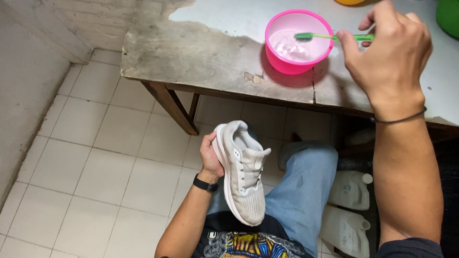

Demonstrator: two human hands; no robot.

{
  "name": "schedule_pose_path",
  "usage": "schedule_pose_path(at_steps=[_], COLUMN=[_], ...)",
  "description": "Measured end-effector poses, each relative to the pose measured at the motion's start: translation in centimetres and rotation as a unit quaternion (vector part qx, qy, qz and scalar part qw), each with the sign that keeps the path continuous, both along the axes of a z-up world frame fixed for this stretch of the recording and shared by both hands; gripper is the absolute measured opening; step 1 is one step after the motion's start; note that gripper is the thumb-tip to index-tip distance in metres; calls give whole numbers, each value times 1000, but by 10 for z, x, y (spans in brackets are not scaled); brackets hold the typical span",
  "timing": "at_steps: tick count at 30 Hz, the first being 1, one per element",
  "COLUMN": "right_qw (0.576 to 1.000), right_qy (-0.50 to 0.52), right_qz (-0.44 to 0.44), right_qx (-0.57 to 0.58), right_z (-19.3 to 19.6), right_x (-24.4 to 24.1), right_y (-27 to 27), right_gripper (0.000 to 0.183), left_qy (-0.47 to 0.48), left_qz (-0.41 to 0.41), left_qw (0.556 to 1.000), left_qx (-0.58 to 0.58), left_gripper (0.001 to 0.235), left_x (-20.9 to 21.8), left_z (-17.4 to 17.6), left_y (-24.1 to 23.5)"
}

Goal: The person scrubs the inside and upper parts of a white sneaker using a green toothbrush. They repeatedly dip the toothbrush into a pink bowl of water on a nearby table to wet the bristles before continuing to clean the shoe.

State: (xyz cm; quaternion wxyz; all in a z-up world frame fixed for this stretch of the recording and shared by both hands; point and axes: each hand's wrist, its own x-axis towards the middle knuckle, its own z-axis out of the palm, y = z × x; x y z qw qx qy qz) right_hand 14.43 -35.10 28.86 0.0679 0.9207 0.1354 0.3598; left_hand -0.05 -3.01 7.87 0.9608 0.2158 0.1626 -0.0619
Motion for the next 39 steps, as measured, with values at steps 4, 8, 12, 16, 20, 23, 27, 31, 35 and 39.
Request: schedule_pose_path(at_steps=[4, 8, 12, 16, 20, 23, 27, 31, 35, 39], right_qw=[997, 986, 970, 975, 959, 973, 988, 989, 983, 988], right_qy=[3, -1, -53, -17, 32, 63, 78, 6, 64, 4], right_qz=[45, 108, 141, 133, 135, 137, 132, 141, 147, 137], right_qx=[59, 123, 191, 175, 247, 177, 21, -51, -86, -73], right_z=[-21, -38, -44, -56, -51, -55, -58, -56, -45, -24], right_x=[-11, -20, -25, -29, -86, -135, -175, -179, -195, -188], right_y=[-4, -6, -2, -12, 0, 26, 71, 98, 105, 109], right_gripper=[41, 37, 31, 28, 27, 30, 37, 30, 11, 24], left_qy=[-30, -70, -72, -116, -95, -88, -64, -50, -128, -159], left_qz=[32, 18, 17, -11, -12, -18, -40, -78, -17, -2], left_qw=[998, 997, 997, 992, 994, 994, 996, 989, 965, 969], left_qx=[33, 0, 13, 49, 47, 58, 50, 115, 229, 188], left_gripper=[47, 53, 49, 49, 47, 47, 49, 48, 54, 50], left_x=[-5, -7, -10, -12, -14, -15, -15, -23, -21, -31], left_z=[33, 32, 39, 50, 49, 49, 47, 48, 43, 58], left_y=[-7, -6, -7, -7, -2, 0, -10, -31, -24, -31])
